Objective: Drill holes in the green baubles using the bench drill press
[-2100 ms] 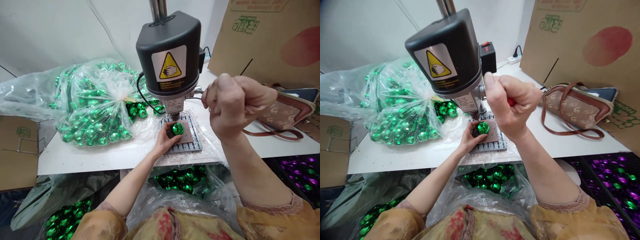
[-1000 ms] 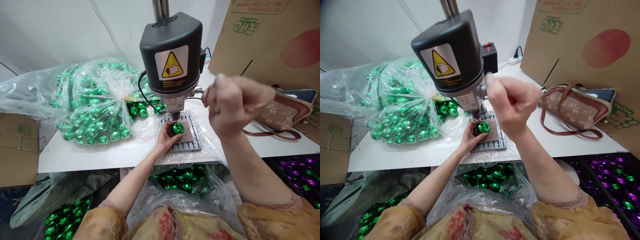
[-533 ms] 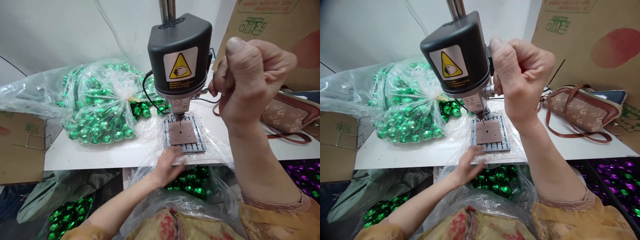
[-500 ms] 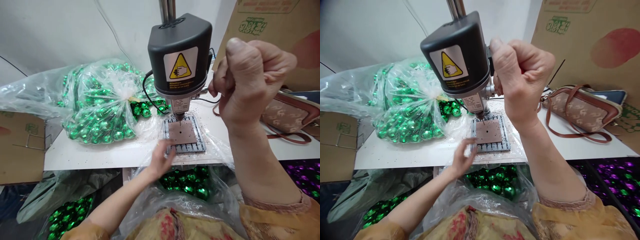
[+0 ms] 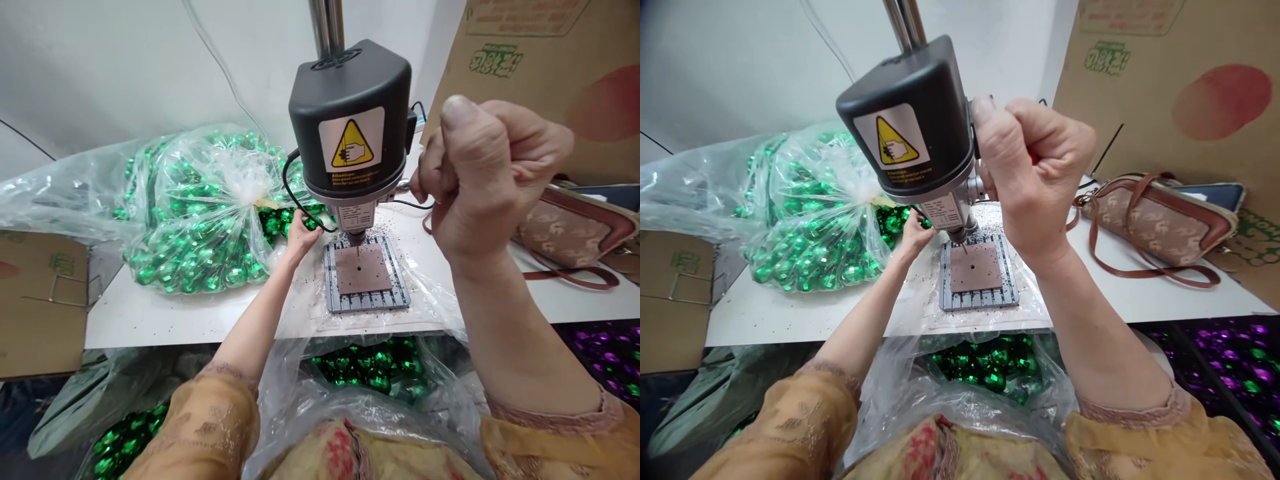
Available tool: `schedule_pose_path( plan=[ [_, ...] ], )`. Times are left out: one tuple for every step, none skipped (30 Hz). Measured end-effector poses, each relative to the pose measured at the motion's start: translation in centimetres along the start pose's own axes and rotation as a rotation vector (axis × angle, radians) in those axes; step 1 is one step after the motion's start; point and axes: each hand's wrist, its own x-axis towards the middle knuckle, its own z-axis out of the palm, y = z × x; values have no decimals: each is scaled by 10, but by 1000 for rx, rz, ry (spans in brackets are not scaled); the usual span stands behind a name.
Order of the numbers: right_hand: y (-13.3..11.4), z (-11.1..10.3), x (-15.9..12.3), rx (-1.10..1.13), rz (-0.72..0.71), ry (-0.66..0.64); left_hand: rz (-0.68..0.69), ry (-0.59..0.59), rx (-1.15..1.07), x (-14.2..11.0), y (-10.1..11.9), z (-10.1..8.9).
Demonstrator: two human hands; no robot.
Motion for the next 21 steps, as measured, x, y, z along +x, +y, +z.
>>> schedule_pose_path(
  plan=[
    [-1,0,0,-4,7,-4,-39,27,12,-9,2,-7],
    [-2,1,-1,-5,10,-4,-75,57,6,-20,5,-13],
    [-3,2,-1,-3,15,1,-103,78,-29,-33,9,-19],
    [-3,2,-1,-2,25,4,-125,84,-95,-48,14,-24],
    [-3,3,-2,1,32,11,-135,68,-155,-64,19,-26],
    [-3,4,-2,11,27,24,-133,39,-186,-79,23,-27],
    [-2,4,-1,21,22,30,-125,0,-189,-93,26,-25],
    [-1,4,-1,32,16,32,-115,-41,-173,-106,28,-22],
    [0,4,-1,40,11,34,-107,-81,-149,-115,29,-18],
    [0,4,0,42,8,33,-103,-116,-124,-121,28,-12],
    [1,4,0,37,10,32,-99,-146,-104,-125,26,-7],
    [1,3,0,26,20,30,-98,-169,-85,-125,22,-2],
    [1,2,0,16,27,29,-95,-184,-66,-124,18,3],
    [0,2,0,8,26,29,-90,-196,-49,-122,14,6],
    [0,1,-1,-12,35,19,-82,-207,-33,-120,11,9],
    [-1,0,-1,-43,49,13,-69,-220,-16,-117,8,11],
    [-1,0,-2,-79,63,9,-52,-236,7,-115,6,12],
    [-1,-1,-3,-112,77,5,-33,-252,37,-114,5,12],
    [-1,-1,-3,-134,87,5,-11,-267,71,-114,5,12],
    [-1,-1,-4,-146,91,9,12,-279,106,-115,6,12],
    [-1,-1,-4,-152,91,10,35,-291,139,-116,8,12]
  ],
)
